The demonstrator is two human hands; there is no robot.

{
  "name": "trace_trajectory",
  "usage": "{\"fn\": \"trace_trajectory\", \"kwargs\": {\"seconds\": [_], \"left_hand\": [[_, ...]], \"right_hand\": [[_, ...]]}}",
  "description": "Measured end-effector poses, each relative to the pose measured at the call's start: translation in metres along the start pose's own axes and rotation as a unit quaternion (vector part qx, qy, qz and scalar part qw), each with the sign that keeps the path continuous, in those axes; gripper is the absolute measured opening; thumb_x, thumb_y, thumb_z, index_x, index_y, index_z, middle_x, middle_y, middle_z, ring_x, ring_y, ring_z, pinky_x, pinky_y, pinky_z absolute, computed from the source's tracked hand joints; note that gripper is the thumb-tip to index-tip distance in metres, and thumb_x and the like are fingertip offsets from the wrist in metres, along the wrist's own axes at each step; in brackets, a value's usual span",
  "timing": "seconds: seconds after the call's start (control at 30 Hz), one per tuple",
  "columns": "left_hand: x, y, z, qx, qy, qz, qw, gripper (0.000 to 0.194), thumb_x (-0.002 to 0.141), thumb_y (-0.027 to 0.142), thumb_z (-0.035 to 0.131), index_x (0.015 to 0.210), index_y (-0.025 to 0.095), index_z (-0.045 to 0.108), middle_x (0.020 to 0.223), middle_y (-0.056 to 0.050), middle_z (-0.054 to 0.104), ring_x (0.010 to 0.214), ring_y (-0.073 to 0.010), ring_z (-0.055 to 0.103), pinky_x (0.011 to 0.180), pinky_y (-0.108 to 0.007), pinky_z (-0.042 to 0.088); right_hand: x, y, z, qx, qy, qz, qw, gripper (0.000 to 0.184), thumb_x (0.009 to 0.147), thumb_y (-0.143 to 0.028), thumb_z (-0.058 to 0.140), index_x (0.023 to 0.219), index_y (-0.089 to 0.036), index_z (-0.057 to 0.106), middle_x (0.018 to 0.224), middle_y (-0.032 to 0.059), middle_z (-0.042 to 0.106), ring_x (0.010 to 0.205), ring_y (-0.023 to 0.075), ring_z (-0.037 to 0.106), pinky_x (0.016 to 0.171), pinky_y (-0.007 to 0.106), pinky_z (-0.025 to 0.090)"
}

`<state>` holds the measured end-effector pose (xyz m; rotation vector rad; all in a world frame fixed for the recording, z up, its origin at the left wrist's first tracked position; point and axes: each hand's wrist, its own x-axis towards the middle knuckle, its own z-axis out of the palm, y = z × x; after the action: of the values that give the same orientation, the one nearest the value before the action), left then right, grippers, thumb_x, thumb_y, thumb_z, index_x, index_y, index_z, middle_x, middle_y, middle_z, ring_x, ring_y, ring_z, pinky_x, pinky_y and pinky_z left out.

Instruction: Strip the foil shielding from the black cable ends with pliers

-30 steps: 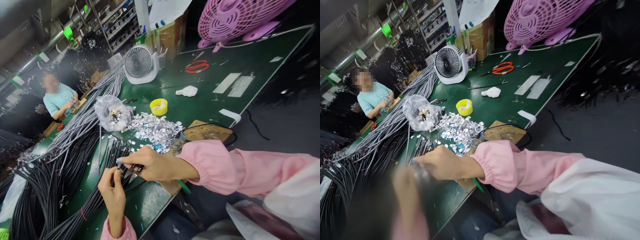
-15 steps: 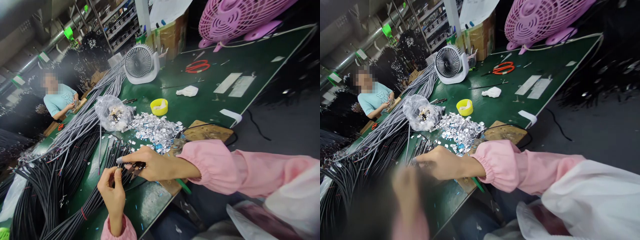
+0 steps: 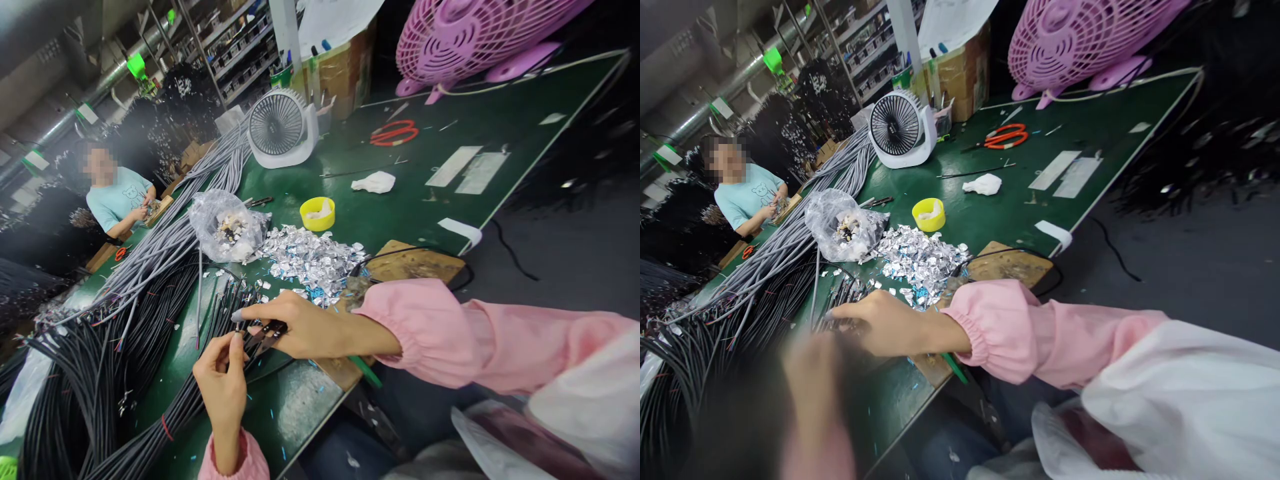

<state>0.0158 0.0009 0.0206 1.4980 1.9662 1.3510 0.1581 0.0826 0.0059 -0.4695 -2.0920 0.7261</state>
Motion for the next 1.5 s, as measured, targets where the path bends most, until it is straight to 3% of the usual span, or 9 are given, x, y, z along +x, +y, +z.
{"fn": "trace_trajectory", "kwargs": {"seconds": [0.33, 0.47, 0.8, 0.97, 1.13, 1.23, 1.33, 1.4, 1.5], "left_hand": [[-0.003, -0.001, -0.001, 0.014, 0.003, 0.083, 0.996, 0.019, 0.073, 0.027, 0.057, 0.057, 0.017, 0.055, 0.051, 0.002, 0.053, 0.045, -0.0092, 0.049, 0.041, -0.018, 0.035], [-0.003, 0.0, -0.001, 0.016, 0.007, 0.085, 0.996, 0.02, 0.075, 0.028, 0.057, 0.059, 0.017, 0.054, 0.052, 0.003, 0.053, 0.046, -0.0088, 0.049, 0.041, -0.018, 0.033], [-0.006, -0.001, 0.004, 0.069, 0.068, 0.116, 0.989, 0.02, 0.076, 0.027, 0.055, 0.059, 0.017, 0.054, 0.052, 0.003, 0.051, 0.046, -0.0088, 0.047, 0.041, -0.018, 0.035], [-0.005, -0.004, 0.006, 0.069, 0.017, 0.129, 0.989, 0.022, 0.075, 0.027, 0.056, 0.056, 0.016, 0.055, 0.05, 0.003, 0.05, 0.044, -0.0084, 0.045, 0.041, -0.018, 0.034], [-0.003, -0.006, 0.0, 0.044, -0.013, 0.135, 0.99, 0.021, 0.072, 0.031, 0.059, 0.056, 0.018, 0.056, 0.05, 0.004, 0.05, 0.044, -0.0085, 0.045, 0.04, -0.019, 0.033], [-0.003, -0.004, -0.002, 0.052, -0.012, 0.152, 0.987, 0.022, 0.073, 0.032, 0.059, 0.056, 0.018, 0.056, 0.05, 0.004, 0.05, 0.044, -0.0087, 0.045, 0.04, -0.019, 0.035], [-0.006, -0.001, -0.001, 0.079, 0.033, 0.158, 0.984, 0.02, 0.075, 0.033, 0.059, 0.061, 0.018, 0.059, 0.053, 0.002, 0.053, 0.046, -0.0099, 0.048, 0.041, -0.02, 0.037], [-0.008, 0.0, 0.001, 0.104, 0.079, 0.163, 0.978, 0.019, 0.077, 0.031, 0.058, 0.063, 0.018, 0.06, 0.056, 0.001, 0.055, 0.048, -0.0107, 0.049, 0.042, -0.021, 0.038], [-0.011, -0.002, 0.003, 0.127, 0.115, 0.181, 0.968, 0.016, 0.078, 0.027, 0.058, 0.065, 0.018, 0.061, 0.058, -0.001, 0.057, 0.047, -0.0108, 0.048, 0.044, -0.023, 0.039]], "right_hand": [[0.002, 0.002, -0.001, 0.038, 0.012, -0.052, 0.998, 0.023, 0.074, -0.01, 0.053, 0.094, -0.011, 0.066, 0.07, 0.0036, 0.07, 0.051, 0.0081, 0.057, 0.052, 0.018, 0.041], [0.0, 0.002, 0.0, 0.03, 0.027, -0.058, 0.997, 0.027, 0.071, -0.013, 0.059, 0.096, -0.009, 0.066, 0.07, 0.0045, 0.07, 0.053, 0.009, 0.059, 0.053, 0.018, 0.042], [0.003, -0.001, -0.007, -0.019, 0.04, 0.029, 0.999, 0.035, 0.073, -0.039, 0.063, 0.1, -0.015, 0.066, 0.088, 0.0063, 0.07, 0.073, 0.0148, 0.064, 0.065, 0.023, 0.045], [0.008, -0.001, -0.004, 0.071, -0.018, 0.052, 0.996, 0.008, 0.074, -0.018, 0.06, 0.074, -0.012, 0.064, 0.069, 0.0014, 0.062, 0.06, 0.0087, 0.053, 0.056, 0.019, 0.038], [0.013, 0.003, 0.001, 0.226, -0.085, 0.206, 0.948, 0.028, 0.077, -0.035, 0.06, 0.062, -0.012, 0.053, 0.051, -0.0063, 0.041, 0.048, 0.0054, 0.036, 0.046, 0.018, 0.028], [0.014, 0.002, 0.0, 0.28, -0.117, 0.243, 0.921, 0.04, 0.08, -0.046, 0.053, 0.058, -0.012, 0.05, 0.048, -0.0067, 0.037, 0.044, 0.0051, 0.033, 0.043, 0.019, 0.027], [0.013, -0.002, -0.005, 0.171, -0.072, 0.209, 0.96, 0.042, 0.087, -0.044, 0.043, 0.066, -0.011, 0.059, 0.052, -0.0026, 0.049, 0.049, 0.0076, 0.043, 0.049, 0.02, 0.032], [0.011, -0.004, -0.01, 0.043, -0.012, 0.136, 0.99, 0.035, 0.082, -0.045, 0.052, 0.09, -0.013, 0.064, 0.072, 0.0016, 0.062, 0.062, 0.0112, 0.053, 0.057, 0.022, 0.035], [0.007, -0.005, -0.016, -0.123, 0.047, 0.036, 0.991, 0.041, 0.08, -0.047, 0.056, 0.109, -0.018, 0.06, 0.088, 0.0045, 0.065, 0.068, 0.0134, 0.057, 0.057, 0.023, 0.034]]}}
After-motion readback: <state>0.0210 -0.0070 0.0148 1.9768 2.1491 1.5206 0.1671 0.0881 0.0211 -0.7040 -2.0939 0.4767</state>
